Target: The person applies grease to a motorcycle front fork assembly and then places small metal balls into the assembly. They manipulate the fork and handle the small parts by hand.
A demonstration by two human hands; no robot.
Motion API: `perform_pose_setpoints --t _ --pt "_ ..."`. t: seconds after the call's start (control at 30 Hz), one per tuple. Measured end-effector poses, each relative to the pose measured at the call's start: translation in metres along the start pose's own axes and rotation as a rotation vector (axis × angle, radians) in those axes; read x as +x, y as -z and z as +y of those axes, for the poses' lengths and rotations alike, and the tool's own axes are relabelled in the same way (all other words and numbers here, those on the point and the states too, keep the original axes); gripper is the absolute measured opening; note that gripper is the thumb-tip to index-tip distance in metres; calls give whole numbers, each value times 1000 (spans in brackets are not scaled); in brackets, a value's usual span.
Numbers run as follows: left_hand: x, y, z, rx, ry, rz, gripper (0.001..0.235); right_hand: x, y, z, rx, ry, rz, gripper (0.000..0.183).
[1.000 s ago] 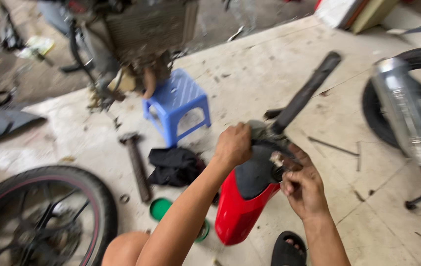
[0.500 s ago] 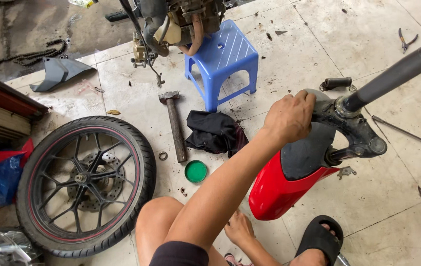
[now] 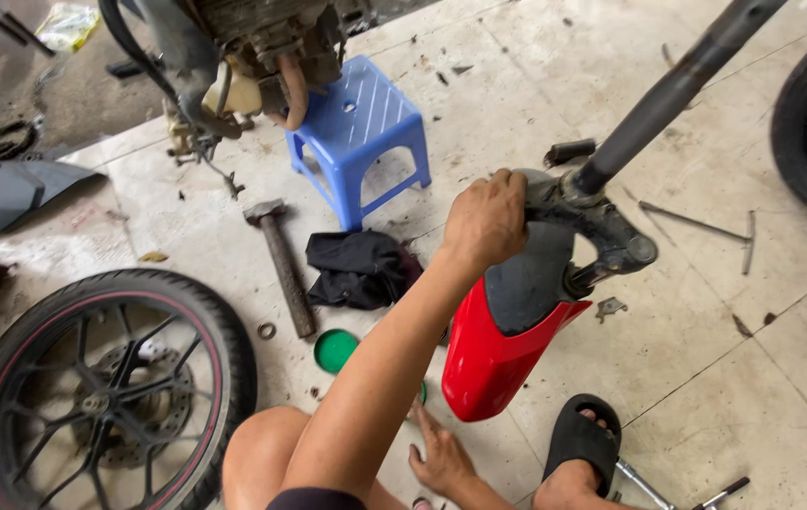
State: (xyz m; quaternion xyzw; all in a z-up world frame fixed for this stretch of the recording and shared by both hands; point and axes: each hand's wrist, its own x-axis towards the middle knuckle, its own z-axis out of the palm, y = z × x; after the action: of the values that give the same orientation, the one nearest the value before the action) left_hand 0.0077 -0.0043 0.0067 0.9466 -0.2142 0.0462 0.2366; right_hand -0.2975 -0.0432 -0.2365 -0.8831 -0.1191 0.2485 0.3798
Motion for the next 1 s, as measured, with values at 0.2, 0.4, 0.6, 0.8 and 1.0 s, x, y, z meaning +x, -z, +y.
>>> perform_pose_setpoints --t 0.2,0.4,0.6,0.8,1.0 --pt "-7 3 0 -75 20 36 30 5 -11 9 624 -292 305 83" --pt "-2 -3 2 -43 42 21 29 8 10 -35 1245 -536 198 81" --pt "-4 -9 1 -26 18 63 29 16 -43 41 -608 93 -212 13" --pt "-6 -5 2 -19 11 61 31 12 -63 42 -1212 277 -468 22" --pt "-4 -6 1 -14 6 70 30 -15 -33 17 -1245 447 -456 51"
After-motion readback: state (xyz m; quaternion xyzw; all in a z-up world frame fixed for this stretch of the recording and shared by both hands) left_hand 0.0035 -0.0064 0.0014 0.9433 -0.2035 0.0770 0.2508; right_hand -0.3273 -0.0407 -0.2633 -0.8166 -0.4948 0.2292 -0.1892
